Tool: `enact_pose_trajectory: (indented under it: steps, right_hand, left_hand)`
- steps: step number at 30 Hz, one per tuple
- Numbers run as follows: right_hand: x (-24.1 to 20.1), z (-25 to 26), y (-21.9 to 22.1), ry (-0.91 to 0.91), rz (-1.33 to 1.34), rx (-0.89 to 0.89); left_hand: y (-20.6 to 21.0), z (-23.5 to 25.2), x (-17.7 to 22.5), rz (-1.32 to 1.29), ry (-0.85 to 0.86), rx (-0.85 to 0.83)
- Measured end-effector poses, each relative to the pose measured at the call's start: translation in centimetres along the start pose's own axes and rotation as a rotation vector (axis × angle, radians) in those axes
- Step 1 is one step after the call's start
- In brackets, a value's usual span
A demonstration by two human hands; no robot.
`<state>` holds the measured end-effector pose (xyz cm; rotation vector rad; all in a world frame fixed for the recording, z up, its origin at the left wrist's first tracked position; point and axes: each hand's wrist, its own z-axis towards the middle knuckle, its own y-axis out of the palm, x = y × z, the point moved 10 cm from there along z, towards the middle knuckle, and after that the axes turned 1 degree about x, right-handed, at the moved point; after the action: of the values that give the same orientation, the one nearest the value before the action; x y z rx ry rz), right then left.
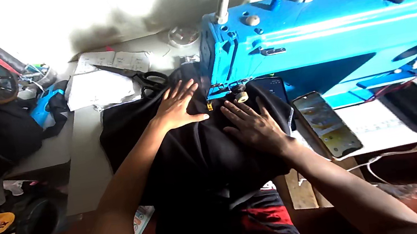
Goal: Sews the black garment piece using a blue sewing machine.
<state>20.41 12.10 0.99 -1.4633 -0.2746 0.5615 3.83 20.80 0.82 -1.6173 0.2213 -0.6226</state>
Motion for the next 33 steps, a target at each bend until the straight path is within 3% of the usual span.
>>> enact_pose_trajectory:
  steps: [4,8,10,13,18,28,30,33]
  right_hand:
    - [0.3,0.3,0.1,-0.019,0.025,-0.005]
    - [-1.6,-1.2,-2.2,-0.081,0.018,0.095]
    - [-4.0,-3.4,-4.1,-0.143,0.105,0.168]
    - [-7.1,-6.4,-4.4,-0.148,0.238,0.165]
    - [-7.4,-7.6,-1.2,-0.058,0.159,0.142]
    - [-6.9,-7.9,0.1,-0.073,0.121,0.070]
    - [-6.9,-7.9,0.0,-0.070,0.132,0.060]
    - [-6.9,-7.0,-1.3,-0.051,0.189,0.062]
  left_hand:
    - [-0.2,0.1,0.0,0.008,0.019,0.026]
    - [-2.0,-2.4,2.0,0.049,0.000,0.171]
    - [-3.3,-6.3,4.3,-0.003,-0.106,0.222]
    - [-2.2,-12.0,6.4,-0.074,-0.288,0.250]
    - [1.4,-16.8,5.3,0.018,-0.469,0.334]
    - [0.5,-18.4,-2.2,0.078,-0.232,0.139]
    - [-0.2,-18.2,-2.8,0.065,-0.197,0.170]
    - [-2.8,-16.3,-1.5,0.017,-0.146,0.347]
